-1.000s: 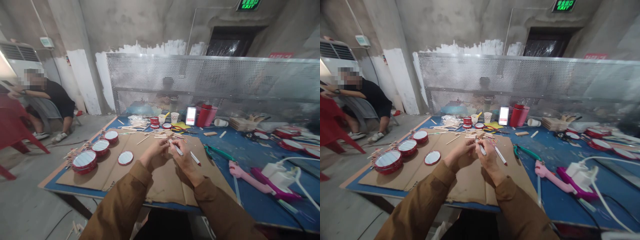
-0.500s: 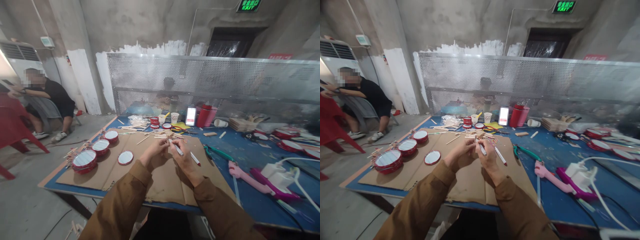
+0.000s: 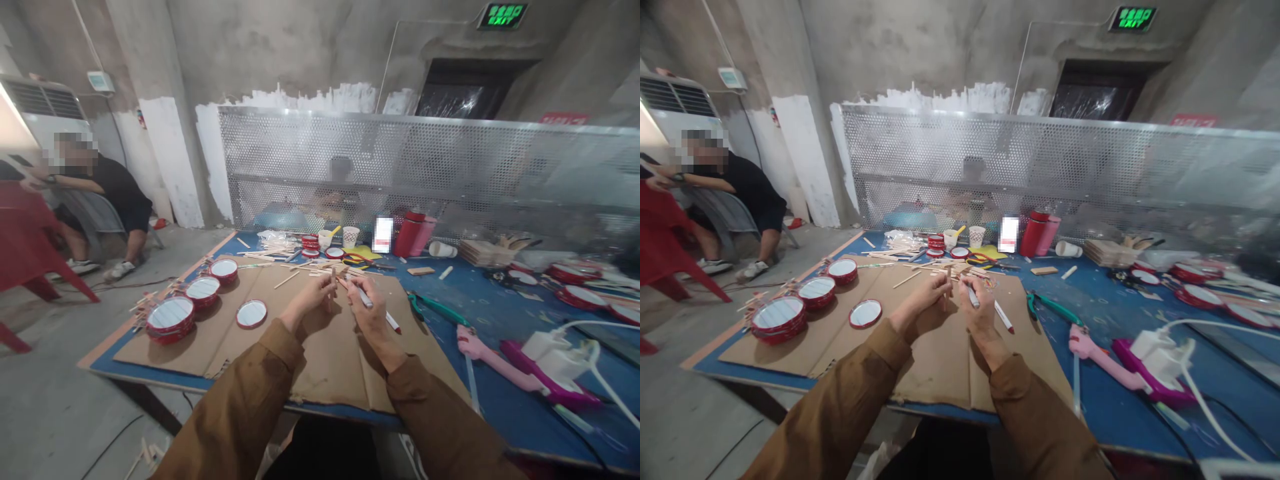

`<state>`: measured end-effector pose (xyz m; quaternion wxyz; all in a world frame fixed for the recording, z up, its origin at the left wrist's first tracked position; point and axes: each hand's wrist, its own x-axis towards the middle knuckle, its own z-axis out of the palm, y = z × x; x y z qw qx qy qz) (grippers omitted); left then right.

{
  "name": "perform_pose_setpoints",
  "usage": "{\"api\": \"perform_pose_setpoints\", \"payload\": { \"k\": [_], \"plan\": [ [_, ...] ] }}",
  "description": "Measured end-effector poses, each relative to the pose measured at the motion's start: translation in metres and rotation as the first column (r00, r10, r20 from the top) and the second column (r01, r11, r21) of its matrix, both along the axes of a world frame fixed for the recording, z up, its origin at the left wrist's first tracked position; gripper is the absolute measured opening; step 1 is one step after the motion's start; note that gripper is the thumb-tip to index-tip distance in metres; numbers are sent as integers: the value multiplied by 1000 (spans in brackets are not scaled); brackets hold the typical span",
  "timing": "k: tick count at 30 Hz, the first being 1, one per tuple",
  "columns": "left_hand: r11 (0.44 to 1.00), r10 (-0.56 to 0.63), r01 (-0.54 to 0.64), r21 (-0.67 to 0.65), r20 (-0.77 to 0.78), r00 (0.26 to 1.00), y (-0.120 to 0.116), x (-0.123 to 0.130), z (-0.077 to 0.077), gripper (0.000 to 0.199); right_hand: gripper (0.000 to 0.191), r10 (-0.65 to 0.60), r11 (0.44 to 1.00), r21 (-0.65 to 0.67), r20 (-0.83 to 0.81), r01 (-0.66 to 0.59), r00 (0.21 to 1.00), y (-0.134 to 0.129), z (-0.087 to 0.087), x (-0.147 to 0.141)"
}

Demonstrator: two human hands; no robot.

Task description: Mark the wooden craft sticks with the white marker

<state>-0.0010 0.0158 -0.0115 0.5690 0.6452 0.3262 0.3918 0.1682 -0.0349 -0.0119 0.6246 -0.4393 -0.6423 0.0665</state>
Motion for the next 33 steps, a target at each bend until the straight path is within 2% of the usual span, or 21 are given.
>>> {"api": "perform_pose_setpoints", "payload": {
  "k": [3, 6, 8, 11, 14, 17, 19, 20, 24, 28, 31, 33],
  "plan": [
    [1000, 19, -17, -24, 60, 998, 2, -1, -2, 39, 34, 19, 1000, -20, -19, -19, 1000, 3, -3, 0],
    [1000, -7, 8, -20, 52, 999, 7, -4, -6, 46, 48, 114, 982, -140, -75, -124, 991, 2, -7, -3],
    [999, -39, 39, -6, 13, 999, 10, -5, -8, 50, 52, 179, 963, -194, -53, -186, 982, -1, -9, -6],
    [995, -92, 91, -32, -4, 996, 13, -4, -12, 53, 50, 168, 982, -103, 120, -156, 978, -6, -9, -9],
    [992, -98, 104, -68, 83, 992, 12, -1, -12, 46, 48, 111, 992, 30, 306, -126, 946, -8, -9, -12],
    [996, -55, 66, -64, 159, 986, 10, 0, -7, 33, 48, 74, 991, 67, 432, -114, 899, -6, -13, -15],
    [995, -51, 61, -73, 126, 991, 9, 0, -4, 27, 47, 80, 990, 64, 488, -127, 869, -3, -17, -18],
    [995, -51, 62, -81, 122, 991, 8, 0, -4, 26, 47, 85, 988, 67, 506, -138, 858, -1, -19, -19],
    [981, -108, 146, -126, 267, 958, 6, 2, -12, 25, 47, 60, 985, 106, 517, -134, 854, 8, -19, -20],
    [987, -118, 136, -87, 178, 977, 10, 1, -18, 20, 48, 67, 988, 89, 504, -129, 861, 15, -14, -17],
    [989, -118, 122, -87, 49, 992, 14, -2, -17, 15, 49, 80, 987, 81, 480, -135, 874, 18, -11, -14],
    [991, -110, 111, -69, 24, 994, 16, -4, -16, 14, 47, 88, 987, 79, 459, -139, 884, 18, -11, -13]
  ]
}}
